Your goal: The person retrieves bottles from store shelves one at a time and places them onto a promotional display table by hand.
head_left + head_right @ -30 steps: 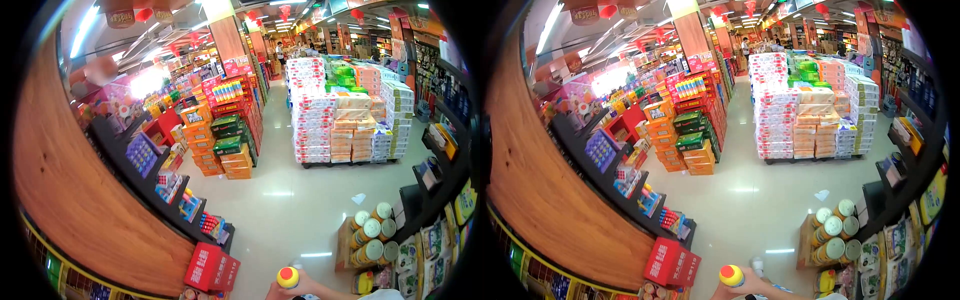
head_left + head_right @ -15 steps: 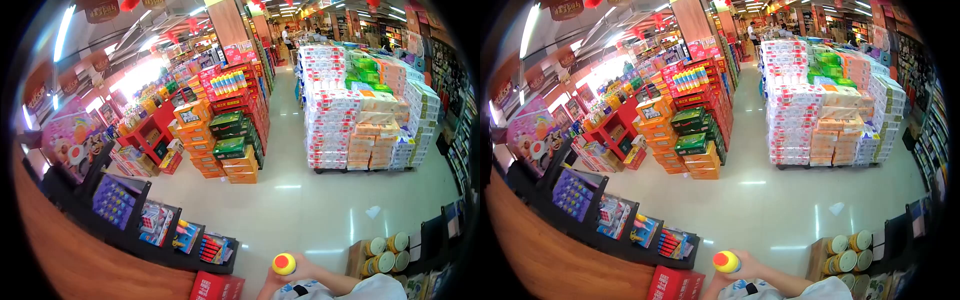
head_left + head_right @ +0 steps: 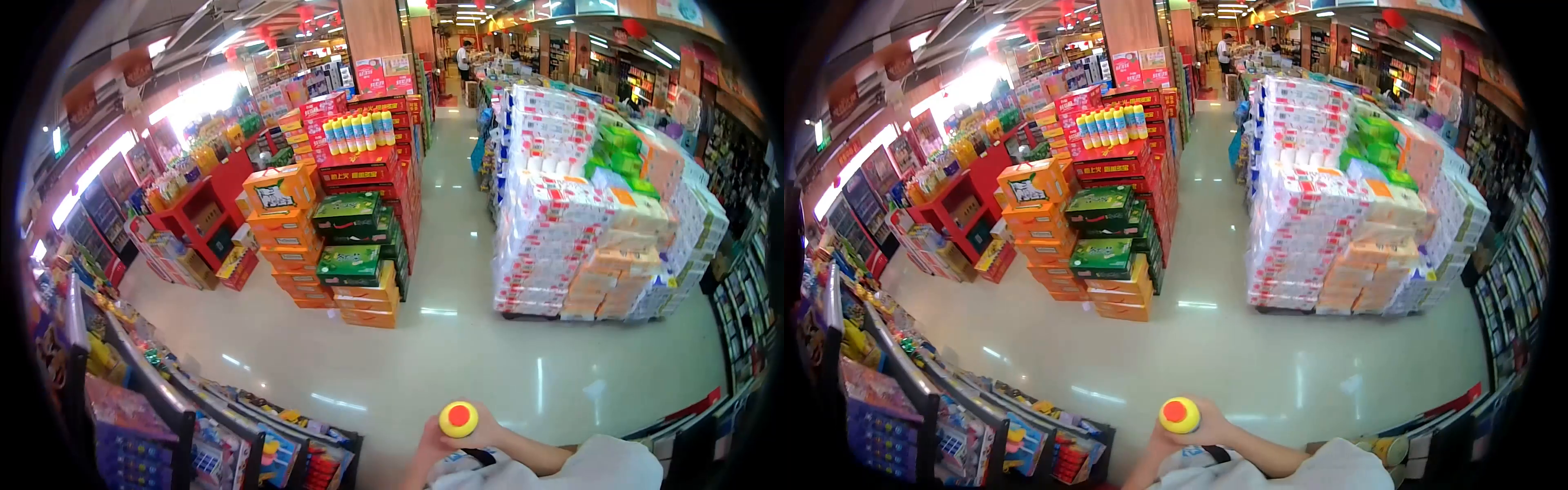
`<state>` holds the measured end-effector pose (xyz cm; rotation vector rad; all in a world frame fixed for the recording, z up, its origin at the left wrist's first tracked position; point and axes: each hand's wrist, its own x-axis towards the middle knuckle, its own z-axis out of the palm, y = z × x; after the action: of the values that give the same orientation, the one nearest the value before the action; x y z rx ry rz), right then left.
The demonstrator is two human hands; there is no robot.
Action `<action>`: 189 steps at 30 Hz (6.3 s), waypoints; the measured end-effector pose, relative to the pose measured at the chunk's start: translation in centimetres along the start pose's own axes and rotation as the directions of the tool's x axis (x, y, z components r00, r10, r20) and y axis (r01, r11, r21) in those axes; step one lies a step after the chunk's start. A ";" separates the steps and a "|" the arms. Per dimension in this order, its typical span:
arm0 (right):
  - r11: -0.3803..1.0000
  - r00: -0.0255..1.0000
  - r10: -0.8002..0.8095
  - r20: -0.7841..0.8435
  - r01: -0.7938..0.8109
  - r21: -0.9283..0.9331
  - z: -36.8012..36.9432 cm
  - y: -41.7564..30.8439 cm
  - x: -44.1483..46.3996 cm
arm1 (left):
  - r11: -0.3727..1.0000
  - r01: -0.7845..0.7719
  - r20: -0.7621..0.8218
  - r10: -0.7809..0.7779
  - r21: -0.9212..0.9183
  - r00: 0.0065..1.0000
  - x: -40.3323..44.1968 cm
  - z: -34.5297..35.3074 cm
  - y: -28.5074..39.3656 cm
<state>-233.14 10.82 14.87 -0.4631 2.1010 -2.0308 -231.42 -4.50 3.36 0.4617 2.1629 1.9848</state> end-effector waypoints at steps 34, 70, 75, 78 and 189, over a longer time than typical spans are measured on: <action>0.991 0.992 -0.126 -0.028 0.125 -0.055 -30.8 5.4 58.0 | 0.988 -0.064 -0.006 0.066 0.137 0.998 64.5 -13.0 -2.4; 0.785 0.916 -0.402 0.009 0.350 -0.512 -42.0 14.2 117.3 | 0.838 0.103 -0.628 0.313 0.535 0.713 116.9 -39.7 -7.2; 0.843 0.924 -0.383 -0.015 0.343 -0.414 -42.6 15.9 119.1 | 0.790 0.220 -0.668 0.293 0.572 0.684 118.4 -40.1 -8.6; 0.828 0.880 -0.470 -0.065 0.415 -0.376 -42.4 17.1 119.6 | 0.952 0.119 -0.779 0.155 0.283 0.607 119.1 -40.0 -9.4; 0.849 -0.984 -0.172 0.044 -0.126 0.513 24.0 7.1 -14.2 | 0.981 -0.181 0.314 -0.149 -0.074 -0.937 -13.2 24.1 -1.9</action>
<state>-212.29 -6.65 5.39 -2.0246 -0.3620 0.0981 -211.30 13.57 -1.98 1.6220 0.1739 -0.2361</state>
